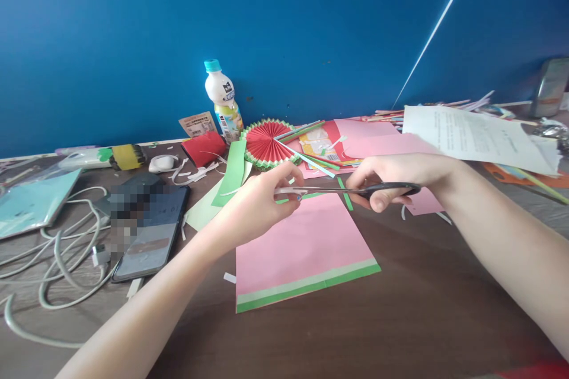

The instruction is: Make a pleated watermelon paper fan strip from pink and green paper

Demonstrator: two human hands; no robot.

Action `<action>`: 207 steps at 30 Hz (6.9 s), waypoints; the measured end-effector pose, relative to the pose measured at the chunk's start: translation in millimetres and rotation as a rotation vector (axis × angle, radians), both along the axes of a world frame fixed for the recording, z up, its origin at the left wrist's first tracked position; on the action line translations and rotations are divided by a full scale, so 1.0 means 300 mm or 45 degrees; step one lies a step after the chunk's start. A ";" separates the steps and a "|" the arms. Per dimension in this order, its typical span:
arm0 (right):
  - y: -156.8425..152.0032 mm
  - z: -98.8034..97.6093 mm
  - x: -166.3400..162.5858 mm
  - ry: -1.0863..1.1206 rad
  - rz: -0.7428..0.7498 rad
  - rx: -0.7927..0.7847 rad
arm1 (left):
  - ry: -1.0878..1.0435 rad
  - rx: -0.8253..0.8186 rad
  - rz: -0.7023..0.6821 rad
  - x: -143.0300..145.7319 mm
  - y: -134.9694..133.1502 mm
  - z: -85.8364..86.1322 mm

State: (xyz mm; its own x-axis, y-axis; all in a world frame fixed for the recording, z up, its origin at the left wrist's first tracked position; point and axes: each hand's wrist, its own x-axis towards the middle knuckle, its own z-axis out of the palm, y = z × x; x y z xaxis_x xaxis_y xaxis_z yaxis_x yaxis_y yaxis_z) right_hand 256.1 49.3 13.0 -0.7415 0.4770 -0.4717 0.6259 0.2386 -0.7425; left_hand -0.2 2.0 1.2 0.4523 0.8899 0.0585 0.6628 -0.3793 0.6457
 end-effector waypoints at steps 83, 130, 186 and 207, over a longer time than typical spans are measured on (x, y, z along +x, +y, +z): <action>-0.047 -0.011 -0.101 0.248 -0.404 0.026 | -1.042 -0.509 0.293 0.002 0.040 -0.011; -0.022 -0.038 -0.069 0.228 -0.297 0.087 | -0.968 -0.573 0.292 0.002 0.033 0.005; -0.043 -0.014 -0.077 0.269 -0.399 0.084 | -0.939 -0.567 0.138 0.000 0.039 -0.006; -0.042 -0.008 -0.074 0.283 -0.379 0.050 | -0.926 -0.588 0.116 -0.005 0.043 -0.010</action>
State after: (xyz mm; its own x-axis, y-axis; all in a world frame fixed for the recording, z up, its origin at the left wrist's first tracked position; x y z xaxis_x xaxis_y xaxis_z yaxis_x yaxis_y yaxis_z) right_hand 233.9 36.8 10.5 -0.6502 0.7015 -0.2918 0.4963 0.1013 -0.8622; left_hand -1.8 14.9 -1.8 0.3687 0.9268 -0.0710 0.0407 0.0602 0.9974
